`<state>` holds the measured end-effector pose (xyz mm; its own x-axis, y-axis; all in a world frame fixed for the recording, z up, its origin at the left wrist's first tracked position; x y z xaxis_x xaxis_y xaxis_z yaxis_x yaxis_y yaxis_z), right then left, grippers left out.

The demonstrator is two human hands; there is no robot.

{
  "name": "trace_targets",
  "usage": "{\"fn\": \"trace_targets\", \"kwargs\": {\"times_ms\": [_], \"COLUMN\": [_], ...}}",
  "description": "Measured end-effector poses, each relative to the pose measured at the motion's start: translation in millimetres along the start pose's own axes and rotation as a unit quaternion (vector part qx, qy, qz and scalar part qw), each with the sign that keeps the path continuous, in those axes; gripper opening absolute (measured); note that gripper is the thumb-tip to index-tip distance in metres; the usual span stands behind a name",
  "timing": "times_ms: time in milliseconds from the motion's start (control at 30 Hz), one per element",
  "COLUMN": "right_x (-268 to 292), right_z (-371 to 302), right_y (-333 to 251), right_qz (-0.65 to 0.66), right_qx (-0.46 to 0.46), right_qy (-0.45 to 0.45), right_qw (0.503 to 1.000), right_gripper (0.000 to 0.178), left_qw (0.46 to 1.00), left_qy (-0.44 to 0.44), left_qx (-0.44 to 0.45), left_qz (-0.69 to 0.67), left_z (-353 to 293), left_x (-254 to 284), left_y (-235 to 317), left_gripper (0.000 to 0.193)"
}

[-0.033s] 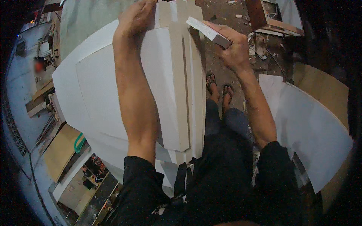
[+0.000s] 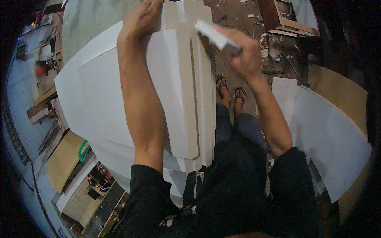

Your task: The person sands the edges of white wooden panels using a sanding block, handling several panels from a stack one at a time and wiping the dust off with their hands.

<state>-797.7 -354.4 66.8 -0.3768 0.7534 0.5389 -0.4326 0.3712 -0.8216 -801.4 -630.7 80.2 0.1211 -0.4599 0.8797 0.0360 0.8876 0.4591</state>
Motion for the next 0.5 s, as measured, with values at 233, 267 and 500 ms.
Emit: {"fn": "trace_targets", "kwargs": {"times_ms": [233,267,500], "right_x": [0.6,3.2,3.2], "right_z": [-48.6,-20.8,-32.3], "right_y": [-23.7,-18.6,-17.7], "right_qz": [-0.028,-0.042,0.008], "right_qx": [0.053,0.072,0.066], "right_qy": [0.027,0.060,0.000], "right_qw": [0.998,0.995,0.998], "right_gripper": [0.042,0.042,0.039], "left_qw": [0.894,0.915,0.957], "left_qy": [-0.001,-0.056,-0.064], "left_qx": [0.267,0.234,0.280], "left_qz": [-0.360,-0.323,-0.030], "left_z": [-10.7,-3.2,-2.4], "left_x": [15.2,21.8,21.3], "left_y": [14.5,17.6,-6.1], "left_gripper": [0.039,0.040,0.057]}}
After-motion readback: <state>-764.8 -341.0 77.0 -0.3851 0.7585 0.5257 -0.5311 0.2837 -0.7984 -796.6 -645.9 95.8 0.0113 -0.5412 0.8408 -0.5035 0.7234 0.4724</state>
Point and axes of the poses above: each hand's wrist, its own z-axis towards the middle knuckle, its own x-axis out of the back of the hand, y = z × x, the point moved 7 cm from there along z, towards the middle knuckle, and after that the axes turned 9 degrees about -z, right-handed, at the moved point
